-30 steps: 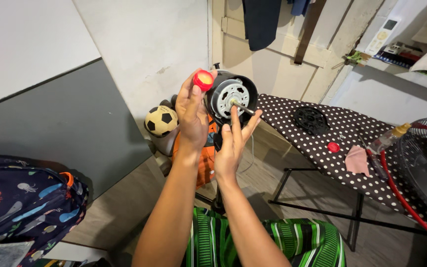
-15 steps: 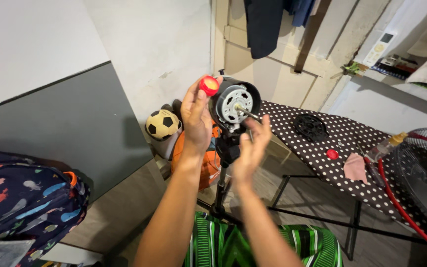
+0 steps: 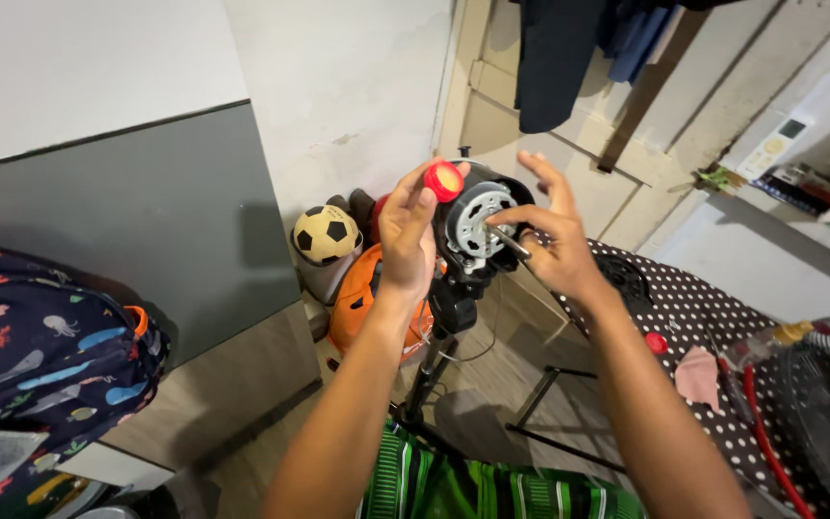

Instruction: The person disassembles a standing fan motor unit mounted on a tripod. They use a screwdriver to remove screws from the motor housing, detach the front grille, and then remove the motor cover to access the internal components.

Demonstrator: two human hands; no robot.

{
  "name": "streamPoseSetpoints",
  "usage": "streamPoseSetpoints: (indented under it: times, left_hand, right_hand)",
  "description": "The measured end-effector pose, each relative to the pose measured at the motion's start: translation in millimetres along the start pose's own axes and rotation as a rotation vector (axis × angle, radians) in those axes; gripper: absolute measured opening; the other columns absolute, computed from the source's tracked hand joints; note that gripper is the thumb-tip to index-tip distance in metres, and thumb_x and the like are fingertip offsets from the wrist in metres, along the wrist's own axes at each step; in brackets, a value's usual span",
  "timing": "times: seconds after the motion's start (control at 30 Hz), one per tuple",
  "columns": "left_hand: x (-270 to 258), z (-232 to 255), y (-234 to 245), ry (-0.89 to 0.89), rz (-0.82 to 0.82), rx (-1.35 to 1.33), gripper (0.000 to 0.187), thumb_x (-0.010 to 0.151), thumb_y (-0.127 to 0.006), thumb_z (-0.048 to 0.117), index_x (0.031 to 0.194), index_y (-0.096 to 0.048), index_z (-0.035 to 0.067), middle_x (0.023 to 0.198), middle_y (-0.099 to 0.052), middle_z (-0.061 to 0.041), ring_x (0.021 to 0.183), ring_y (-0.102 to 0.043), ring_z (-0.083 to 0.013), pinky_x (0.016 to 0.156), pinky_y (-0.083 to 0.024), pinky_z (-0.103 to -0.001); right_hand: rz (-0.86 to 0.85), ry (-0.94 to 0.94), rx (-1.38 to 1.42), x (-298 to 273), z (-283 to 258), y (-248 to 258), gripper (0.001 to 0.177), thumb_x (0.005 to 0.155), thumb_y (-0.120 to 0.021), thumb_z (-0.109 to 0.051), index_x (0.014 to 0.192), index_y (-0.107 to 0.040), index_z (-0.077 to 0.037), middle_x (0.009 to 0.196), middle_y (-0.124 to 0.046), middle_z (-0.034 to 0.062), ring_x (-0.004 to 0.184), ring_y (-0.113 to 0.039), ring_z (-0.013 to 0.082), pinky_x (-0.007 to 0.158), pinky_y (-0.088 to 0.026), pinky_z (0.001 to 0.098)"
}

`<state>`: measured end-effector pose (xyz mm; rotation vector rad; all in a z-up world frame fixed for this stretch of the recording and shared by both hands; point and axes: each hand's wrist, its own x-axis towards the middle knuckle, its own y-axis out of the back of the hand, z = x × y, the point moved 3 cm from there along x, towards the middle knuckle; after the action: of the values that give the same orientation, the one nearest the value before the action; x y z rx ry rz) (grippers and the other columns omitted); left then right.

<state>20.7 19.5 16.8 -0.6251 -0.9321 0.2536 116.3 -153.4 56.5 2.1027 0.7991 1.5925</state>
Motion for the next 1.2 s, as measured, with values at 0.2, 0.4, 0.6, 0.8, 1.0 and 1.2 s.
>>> streamPoseSetpoints:
  times: [0.2,0.4,0.6,0.8,1.0,1.2]
  left_hand:
    - [-2,-3,3,-0.012,0.003,-0.052,0.047,0.107,-0.063,0.021,0.143,-0.052,-0.008,0.140,-0.062,-0.027,0.139,-0.058,-0.0322,0.124,-0.038,-0.043]
    - [-2,-6,4,-0.036,0.005,-0.026,0.046,0.107,-0.062,0.022,0.143,-0.053,-0.006,0.140,-0.062,-0.025,0.138,-0.058,-0.0306,0.124,-0.038,-0.042]
    - [-2,-5,3,-0.034,0.008,-0.004,0.045,0.108,-0.060,0.022,0.142,-0.053,-0.006,0.139,-0.064,-0.026,0.136,-0.059,-0.0283,0.125,-0.036,-0.041]
    - [-2,-4,4,-0.036,0.015,0.013,0.045,0.108,-0.061,0.022,0.142,-0.053,-0.006,0.138,-0.063,-0.027,0.135,-0.059,-0.0281,0.125,-0.036,-0.041]
    - [-3,-4,5,-0.038,0.015,-0.019,0.044,0.108,-0.061,0.021,0.141,-0.054,-0.007,0.138,-0.063,-0.027,0.137,-0.059,-0.0310,0.125,-0.037,-0.042]
    - [-2,-4,1,-0.021,0.024,-0.050,0.044,0.108,-0.060,0.020,0.141,-0.052,-0.007,0.138,-0.063,-0.028,0.136,-0.058,-0.0317,0.123,-0.040,-0.043]
  right_hand:
    - [-0.150,0.139,0.002,20,-10,19,0.058,0.066,-0.047,0.008,0.106,-0.078,-0.021,0.163,-0.039,0.0206,0.155,-0.032,0.0436,0.126,-0.030,0.0549]
    - [-0.267,0.230,-0.235,36,-20,20,0.059,0.056,-0.053,0.009,0.097,-0.080,-0.024,0.156,-0.045,0.0163,0.151,-0.034,0.0429,0.124,-0.028,0.0566]
    - [-0.285,0.205,-0.183,36,-21,23,0.057,0.056,-0.053,0.008,0.097,-0.079,-0.023,0.157,-0.046,0.0159,0.151,-0.035,0.0422,0.125,-0.028,0.0565]
    - [-0.171,0.200,-0.123,21,-8,19,0.058,0.065,-0.054,0.006,0.110,-0.079,-0.022,0.158,-0.046,0.0173,0.153,-0.036,0.0432,0.128,-0.029,0.0557]
    - [0.000,-0.034,0.001,-18,-1,2,0.060,0.071,-0.052,0.001,0.123,-0.075,-0.020,0.164,-0.039,0.0223,0.157,-0.030,0.0435,0.126,-0.029,0.0521]
    - [0.224,-0.154,0.156,-53,-14,-42,0.059,0.082,-0.058,-0.006,0.141,-0.064,-0.007,0.175,-0.016,0.0203,0.164,-0.017,0.0375,0.133,-0.017,0.0498]
